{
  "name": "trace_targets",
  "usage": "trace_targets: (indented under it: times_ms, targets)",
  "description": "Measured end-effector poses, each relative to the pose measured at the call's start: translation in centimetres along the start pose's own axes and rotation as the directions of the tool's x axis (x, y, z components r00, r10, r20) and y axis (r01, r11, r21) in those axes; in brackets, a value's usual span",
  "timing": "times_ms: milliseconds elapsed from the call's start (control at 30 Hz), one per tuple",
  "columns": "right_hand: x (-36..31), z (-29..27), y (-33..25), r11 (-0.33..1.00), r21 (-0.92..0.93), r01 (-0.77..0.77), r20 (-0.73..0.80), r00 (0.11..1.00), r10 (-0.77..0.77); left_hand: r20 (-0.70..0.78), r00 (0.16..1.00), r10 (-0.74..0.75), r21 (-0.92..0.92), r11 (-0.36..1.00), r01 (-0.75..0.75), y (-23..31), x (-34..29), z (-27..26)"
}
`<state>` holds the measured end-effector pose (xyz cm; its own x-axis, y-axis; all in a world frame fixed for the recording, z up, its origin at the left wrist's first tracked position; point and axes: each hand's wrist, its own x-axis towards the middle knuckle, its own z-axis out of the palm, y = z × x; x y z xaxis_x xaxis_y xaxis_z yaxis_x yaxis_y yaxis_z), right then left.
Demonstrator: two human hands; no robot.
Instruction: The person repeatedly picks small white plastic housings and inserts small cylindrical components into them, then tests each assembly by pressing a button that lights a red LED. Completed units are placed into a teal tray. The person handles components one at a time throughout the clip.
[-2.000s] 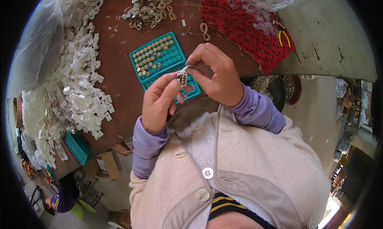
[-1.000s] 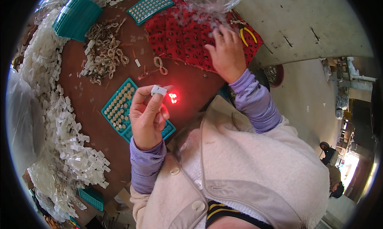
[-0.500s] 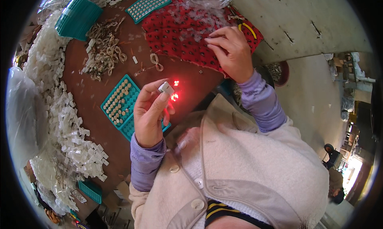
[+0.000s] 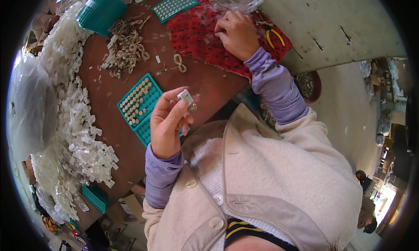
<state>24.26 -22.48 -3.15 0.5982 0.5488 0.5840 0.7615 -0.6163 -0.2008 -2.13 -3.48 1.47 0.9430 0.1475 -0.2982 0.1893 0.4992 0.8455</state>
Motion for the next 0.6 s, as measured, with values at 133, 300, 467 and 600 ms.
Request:
trace_targets:
  times_ms: [133, 300, 467, 600]
  targets:
    - [0.3, -2.7, -2.6, 0.916, 0.385, -0.110, -0.016, 0.992, 0.126, -0.035, 0.995, 0.099, 0.073, 0.993, -0.096, 1.5, -0.3, -0.2]
    - [-1.1, -6.0, -9.8, 0.482, 0.822, -0.303, 0.219, 0.950, 0.224, 0.022, 0.960, 0.278, 0.285, 0.919, -0.272, 3.3, 0.2, 0.8]
    - [-1.3, -8.2, -11.7, 0.357, 0.862, -0.359, 0.294, 0.929, 0.224, 0.138, 0.947, 0.290, 0.352, 0.879, -0.320, 3.9, 2.7, 2.6]
    - [-1.3, -9.1, -10.2, 0.405, 0.877, -0.257, 0.181, 0.959, 0.216, 0.130, 0.948, 0.290, 0.147, 0.940, -0.308, 3.8, 3.8, 4.6]
